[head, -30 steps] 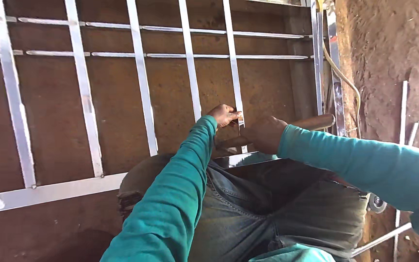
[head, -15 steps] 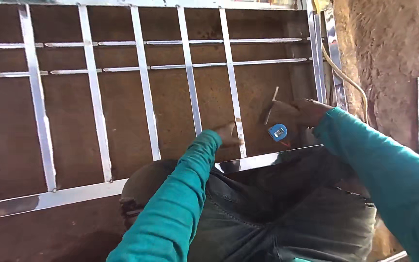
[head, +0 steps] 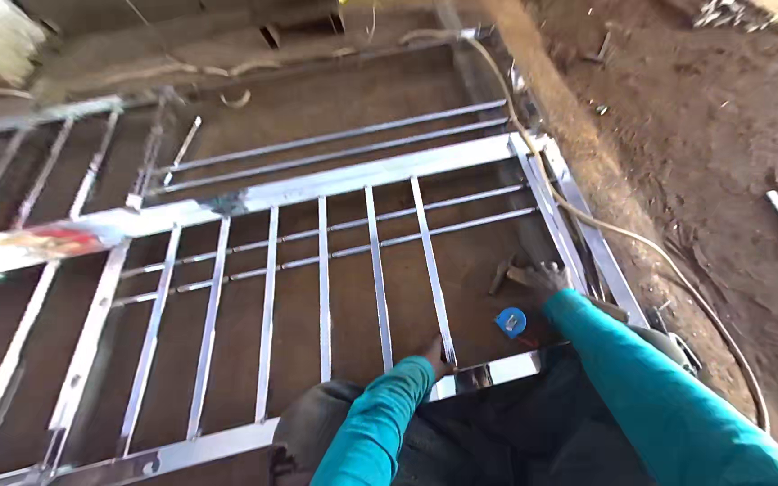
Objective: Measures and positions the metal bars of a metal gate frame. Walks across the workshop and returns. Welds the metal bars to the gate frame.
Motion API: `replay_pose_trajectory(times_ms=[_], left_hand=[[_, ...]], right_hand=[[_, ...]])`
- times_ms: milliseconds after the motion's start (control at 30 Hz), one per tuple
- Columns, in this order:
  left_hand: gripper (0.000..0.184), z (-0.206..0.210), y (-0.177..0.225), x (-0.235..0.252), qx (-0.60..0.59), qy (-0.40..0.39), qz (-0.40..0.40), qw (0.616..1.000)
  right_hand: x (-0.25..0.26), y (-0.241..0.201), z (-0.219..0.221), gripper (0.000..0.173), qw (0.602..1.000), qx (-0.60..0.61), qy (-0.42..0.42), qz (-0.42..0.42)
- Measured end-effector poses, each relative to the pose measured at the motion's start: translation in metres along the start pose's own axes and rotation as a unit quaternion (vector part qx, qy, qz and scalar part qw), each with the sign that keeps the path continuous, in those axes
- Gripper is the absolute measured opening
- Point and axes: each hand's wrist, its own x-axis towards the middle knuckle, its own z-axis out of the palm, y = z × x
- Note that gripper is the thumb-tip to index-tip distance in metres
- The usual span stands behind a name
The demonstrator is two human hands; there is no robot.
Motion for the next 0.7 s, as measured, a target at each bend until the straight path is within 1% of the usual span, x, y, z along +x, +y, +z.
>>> replay_pose_trajectory(times_ms=[33, 67, 100, 167, 200, 300, 367, 433, 567, 633, 700], left_hand=[[0.092, -0.002, 0.003, -0.004, -0.005, -0.006, 0.0, 1.0], [0.094, -0.002, 0.004, -0.007, -0.009, -0.009, 0.001, 1.0], [0.095, -0.001, 0.003, -0.006, -0.015, -0.008, 0.006, 1.0], [0.094, 0.001, -0.002, -0.003, -0.024, 0.003, 0.019, 1.0], [0.092, 0.002, -0.003, -0.004, -0.032, 0.004, 0.024, 0.999], [0.088, 0.0, 0.001, -0.008, -0.021, -0.005, 0.014, 1.0], [0.089, 0.001, 0.0, -0.009, -0.003, -0.011, 0.008, 1.0], [0.089, 0.0, -0.002, -0.008, 0.011, -0.009, 0.011, 1.0], [0.089, 0.001, -0.005, -0.004, 0.025, -0.009, 0.02, 0.999], [0.089, 0.001, -0.005, -0.004, 0.042, -0.008, 0.015, 0.999], [0.088, 0.003, -0.006, -0.002, 0.057, -0.007, 0.01, 0.998]], right_hand=[[-0.008, -0.013, -0.003, 0.05, 1.0, -0.002, 0.011, -0.021], [-0.018, -0.026, -0.005, 0.052, 0.999, -0.004, 0.004, -0.041], [-0.027, -0.038, 0.0, 0.057, 0.998, -0.003, -0.021, -0.053], [-0.043, -0.053, 0.022, 0.072, 0.995, 0.002, -0.096, -0.039], [-0.047, -0.058, 0.033, 0.077, 0.992, 0.01, -0.121, -0.024], [-0.043, -0.058, 0.048, 0.076, 0.989, 0.028, -0.142, 0.002], [-0.039, -0.047, 0.061, 0.078, 0.989, 0.039, -0.143, 0.004], [-0.035, -0.043, 0.068, 0.079, 0.991, 0.052, -0.126, 0.008], [-0.032, -0.048, 0.065, 0.087, 0.993, 0.061, -0.099, 0.034], [-0.033, -0.049, 0.063, 0.094, 0.993, 0.064, -0.083, 0.048], [-0.035, -0.049, 0.058, 0.102, 0.989, 0.099, -0.066, 0.085]])
